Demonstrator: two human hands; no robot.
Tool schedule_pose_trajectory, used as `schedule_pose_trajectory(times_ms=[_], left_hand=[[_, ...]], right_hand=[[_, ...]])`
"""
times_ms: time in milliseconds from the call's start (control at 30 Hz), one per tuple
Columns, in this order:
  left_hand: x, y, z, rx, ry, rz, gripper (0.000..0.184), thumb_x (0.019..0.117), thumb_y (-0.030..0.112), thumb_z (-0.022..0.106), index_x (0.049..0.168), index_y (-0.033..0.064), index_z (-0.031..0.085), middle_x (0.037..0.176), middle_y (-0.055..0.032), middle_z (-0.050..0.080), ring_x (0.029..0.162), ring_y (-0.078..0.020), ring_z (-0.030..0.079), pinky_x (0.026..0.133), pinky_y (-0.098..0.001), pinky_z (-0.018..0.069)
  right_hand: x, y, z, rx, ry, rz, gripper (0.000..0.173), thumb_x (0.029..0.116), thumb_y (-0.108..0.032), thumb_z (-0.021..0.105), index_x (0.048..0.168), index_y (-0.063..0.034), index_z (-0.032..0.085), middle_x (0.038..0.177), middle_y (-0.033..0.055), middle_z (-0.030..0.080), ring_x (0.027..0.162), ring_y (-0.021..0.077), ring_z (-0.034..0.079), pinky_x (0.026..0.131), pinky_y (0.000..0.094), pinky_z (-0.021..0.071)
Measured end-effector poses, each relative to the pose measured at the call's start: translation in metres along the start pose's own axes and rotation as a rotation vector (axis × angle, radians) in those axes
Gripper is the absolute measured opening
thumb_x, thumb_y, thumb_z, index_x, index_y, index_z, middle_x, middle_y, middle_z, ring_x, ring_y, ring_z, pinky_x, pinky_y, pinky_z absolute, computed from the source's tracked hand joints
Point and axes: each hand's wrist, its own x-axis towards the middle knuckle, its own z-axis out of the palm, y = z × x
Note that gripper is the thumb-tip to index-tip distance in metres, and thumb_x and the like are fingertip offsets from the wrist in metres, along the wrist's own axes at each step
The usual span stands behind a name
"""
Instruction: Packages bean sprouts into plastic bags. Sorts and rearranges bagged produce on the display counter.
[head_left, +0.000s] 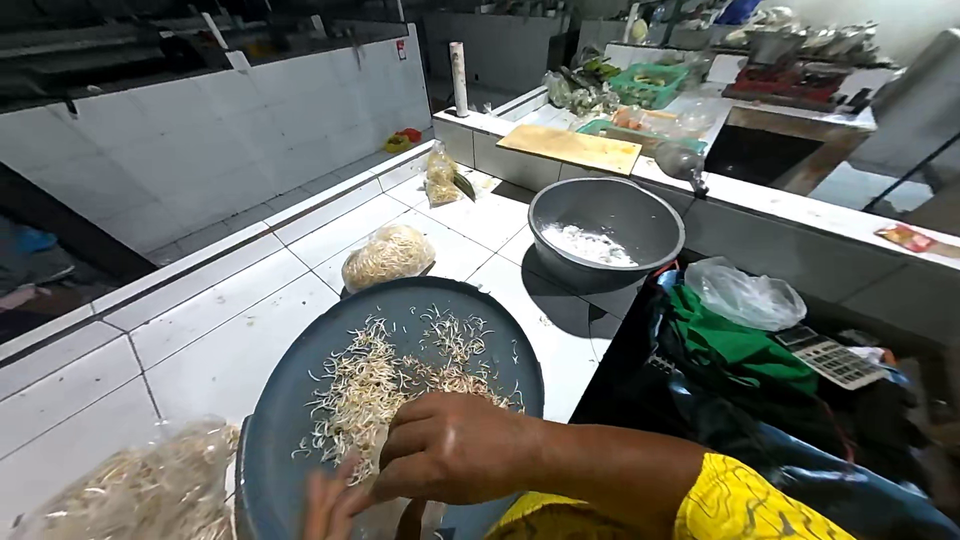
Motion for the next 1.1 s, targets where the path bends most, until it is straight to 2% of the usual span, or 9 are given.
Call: schedule_pose_trajectory(times_ms=[100, 200, 267, 400, 567, 733, 833, 900, 1100], left_hand=[[-0.013, -0.02, 0.011, 0.116, -0.087, -0.119, 0.048, 0.0894, 0.021, 0.079, 0.123, -0.0092, 0.063, 0.117, -0.0211, 0.069, 0.112, -0.0217, 0.068, 0.099, -0.0389, 0.0567], [-0.017, -0.023, 0.014, 0.437, 0.131, -0.101, 0.08, 0.0833, 0.034, 0.081, 0.141, -0.0107, 0.05, 0.15, -0.0413, 0.038, 0.144, -0.0544, 0.034, 0.12, -0.0615, 0.0289], [-0.012, -0.023, 0.008, 0.505, 0.357, 0.006, 0.073, 0.0818, 0.039, 0.081, 0.135, -0.0007, 0.052, 0.148, -0.0309, 0.04, 0.145, -0.044, 0.034, 0.122, -0.0554, 0.028], [-0.011, 0.001, 0.02, 0.136, 0.143, -0.198, 0.038, 0.0904, 0.03, 0.077, 0.111, -0.0005, 0.066, 0.1, -0.0071, 0.069, 0.089, -0.0109, 0.068, 0.078, -0.0277, 0.06], [-0.026, -0.022, 0.041, -0.578, -0.039, -0.742, 0.019, 0.0955, 0.011, 0.07, 0.108, -0.0026, 0.067, 0.096, -0.0134, 0.07, 0.084, -0.0234, 0.069, 0.075, -0.0384, 0.062], [-0.038, -0.035, 0.033, -0.343, 0.093, -0.548, 0.013, 0.1002, 0.006, 0.058, 0.11, -0.0021, 0.059, 0.09, -0.0085, 0.068, 0.073, -0.0188, 0.069, 0.066, -0.0357, 0.0631], [-0.044, -0.027, 0.03, 0.004, -0.035, -0.286, 0.021, 0.0993, 0.01, 0.052, 0.107, 0.004, 0.07, 0.099, -0.0062, 0.068, 0.089, -0.0132, 0.067, 0.08, -0.033, 0.0596], [-0.046, -0.024, 0.036, 0.284, -0.142, -0.313, 0.024, 0.096, 0.015, 0.056, 0.107, 0.0141, 0.078, 0.101, -0.0069, 0.066, 0.094, -0.0192, 0.064, 0.085, -0.0407, 0.0564], [-0.05, -0.055, 0.002, 0.57, 0.001, -0.477, 0.029, 0.0929, 0.002, 0.057, 0.117, -0.0001, 0.072, 0.113, -0.0204, 0.065, 0.093, -0.0287, 0.068, 0.079, -0.0421, 0.0598]], right_hand=[[0.003, 0.002, -0.018, 0.035, 0.117, 0.136, 0.006, 0.0959, -0.015, 0.071, 0.097, -0.0115, 0.075, 0.091, 0.0032, 0.074, 0.092, 0.0182, 0.07, 0.086, 0.039, 0.0585], [-0.001, 0.022, -0.038, 0.074, 0.212, 0.423, 0.016, 0.0989, -0.021, 0.068, 0.095, -0.0055, 0.071, 0.079, 0.002, 0.068, 0.071, 0.0113, 0.066, 0.067, 0.0335, 0.0593], [-0.011, 0.041, -0.036, 0.162, 0.262, 0.595, 0.017, 0.0999, -0.021, 0.067, 0.098, -0.0052, 0.062, 0.079, 0.0023, 0.067, 0.066, 0.0117, 0.067, 0.062, 0.0326, 0.0611], [-0.036, 0.037, 0.018, 0.522, 0.347, 0.793, 0.024, 0.0895, -0.011, 0.079, 0.1, -0.005, 0.058, 0.082, 0.0062, 0.07, 0.067, 0.0181, 0.07, 0.064, 0.0367, 0.0637], [-0.06, 0.009, 0.079, 0.619, 0.008, 0.804, 0.028, 0.0871, -0.019, 0.079, 0.104, -0.0036, 0.062, 0.08, 0.0041, 0.063, 0.068, 0.0118, 0.06, 0.064, 0.0304, 0.0542], [-0.063, 0.025, 0.08, 0.564, -0.018, 0.824, 0.029, 0.092, -0.025, 0.076, 0.108, -0.0045, 0.064, 0.074, 0.0024, 0.059, 0.062, 0.0113, 0.056, 0.06, 0.0309, 0.0524], [-0.059, 0.035, 0.085, 0.203, -0.066, 0.883, 0.022, 0.0911, -0.014, 0.068, 0.113, -0.0098, 0.066, 0.072, 0.0027, 0.062, 0.061, 0.0175, 0.06, 0.06, 0.0409, 0.055], [-0.055, 0.033, 0.089, 0.167, -0.068, 0.836, 0.02, 0.0887, -0.011, 0.068, 0.109, -0.0103, 0.067, 0.073, 0.0018, 0.064, 0.061, 0.0161, 0.061, 0.06, 0.0395, 0.0558], [-0.033, 0.061, 0.093, 0.436, -0.008, 0.591, 0.026, 0.0953, -0.018, 0.07, 0.118, -0.0055, 0.066, 0.081, 0.0038, 0.063, 0.063, 0.0119, 0.059, 0.057, 0.0317, 0.0552]])
